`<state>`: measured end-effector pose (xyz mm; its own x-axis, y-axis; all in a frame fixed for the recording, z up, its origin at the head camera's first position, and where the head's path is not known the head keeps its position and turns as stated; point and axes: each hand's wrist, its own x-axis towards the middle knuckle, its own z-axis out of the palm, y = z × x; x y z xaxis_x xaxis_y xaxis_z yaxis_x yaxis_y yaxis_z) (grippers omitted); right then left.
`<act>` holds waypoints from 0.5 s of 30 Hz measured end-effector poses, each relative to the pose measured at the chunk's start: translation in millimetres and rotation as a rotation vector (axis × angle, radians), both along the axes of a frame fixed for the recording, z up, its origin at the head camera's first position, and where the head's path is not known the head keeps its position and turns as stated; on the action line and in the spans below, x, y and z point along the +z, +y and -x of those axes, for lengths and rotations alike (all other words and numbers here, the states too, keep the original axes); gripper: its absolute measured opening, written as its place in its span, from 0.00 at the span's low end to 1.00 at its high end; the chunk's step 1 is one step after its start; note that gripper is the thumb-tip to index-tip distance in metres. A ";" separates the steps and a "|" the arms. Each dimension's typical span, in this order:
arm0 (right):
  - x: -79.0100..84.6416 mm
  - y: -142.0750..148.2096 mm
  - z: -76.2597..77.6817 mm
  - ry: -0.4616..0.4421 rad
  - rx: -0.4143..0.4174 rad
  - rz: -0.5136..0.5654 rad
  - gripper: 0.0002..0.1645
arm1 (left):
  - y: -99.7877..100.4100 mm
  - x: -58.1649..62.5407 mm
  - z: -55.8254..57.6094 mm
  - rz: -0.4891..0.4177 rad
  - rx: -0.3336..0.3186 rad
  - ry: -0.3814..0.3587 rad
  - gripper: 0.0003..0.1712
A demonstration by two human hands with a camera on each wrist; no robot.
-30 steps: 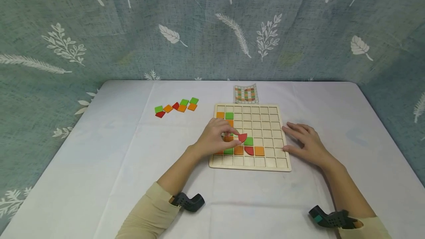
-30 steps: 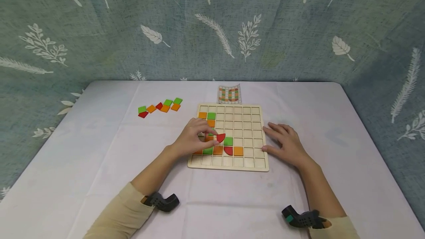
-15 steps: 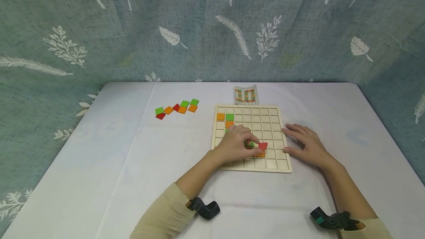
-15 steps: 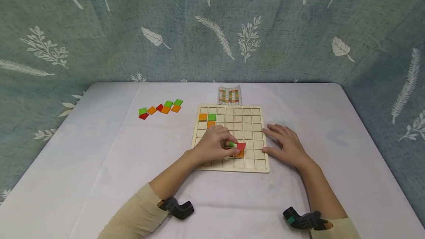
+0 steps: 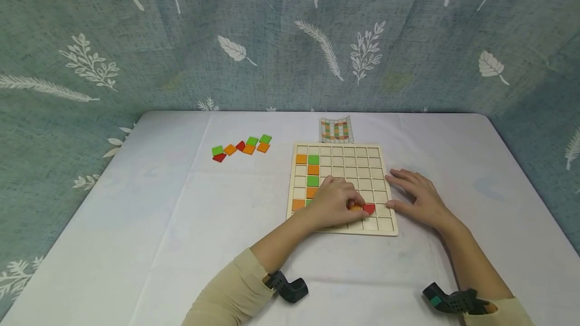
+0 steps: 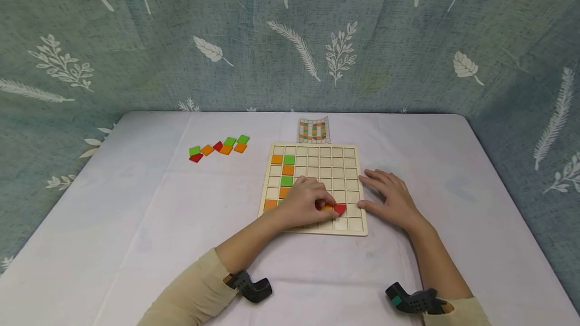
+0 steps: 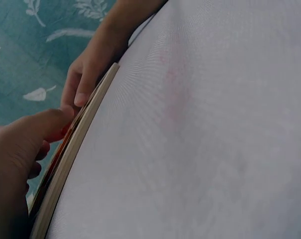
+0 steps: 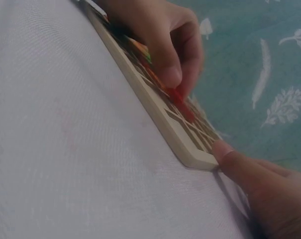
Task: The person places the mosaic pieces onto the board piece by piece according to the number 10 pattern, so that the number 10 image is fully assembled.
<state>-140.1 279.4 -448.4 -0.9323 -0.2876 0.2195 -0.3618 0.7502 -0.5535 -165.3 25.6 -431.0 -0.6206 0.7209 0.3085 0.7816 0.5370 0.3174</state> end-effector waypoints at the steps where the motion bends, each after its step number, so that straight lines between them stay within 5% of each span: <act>1: 0.1 -0.1 0.1 -0.003 -0.002 0.000 0.37 | 0.1 -0.4 -0.2 0.007 0.004 0.010 0.14; 8: 0.2 0.1 -0.5 -0.007 -0.011 -0.006 0.38 | 2.1 -1.5 -0.8 0.058 0.034 0.076 0.15; 15: 0.3 -0.5 -0.4 -0.011 -0.013 -0.004 0.38 | -0.8 -1.3 -0.9 0.063 0.055 0.059 0.14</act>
<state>-139.6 279.0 -448.1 -0.9383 -0.2763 0.2081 -0.3459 0.7567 -0.5547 -164.4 24.8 -432.3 -0.6421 0.7053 0.3004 0.7665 0.5972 0.2362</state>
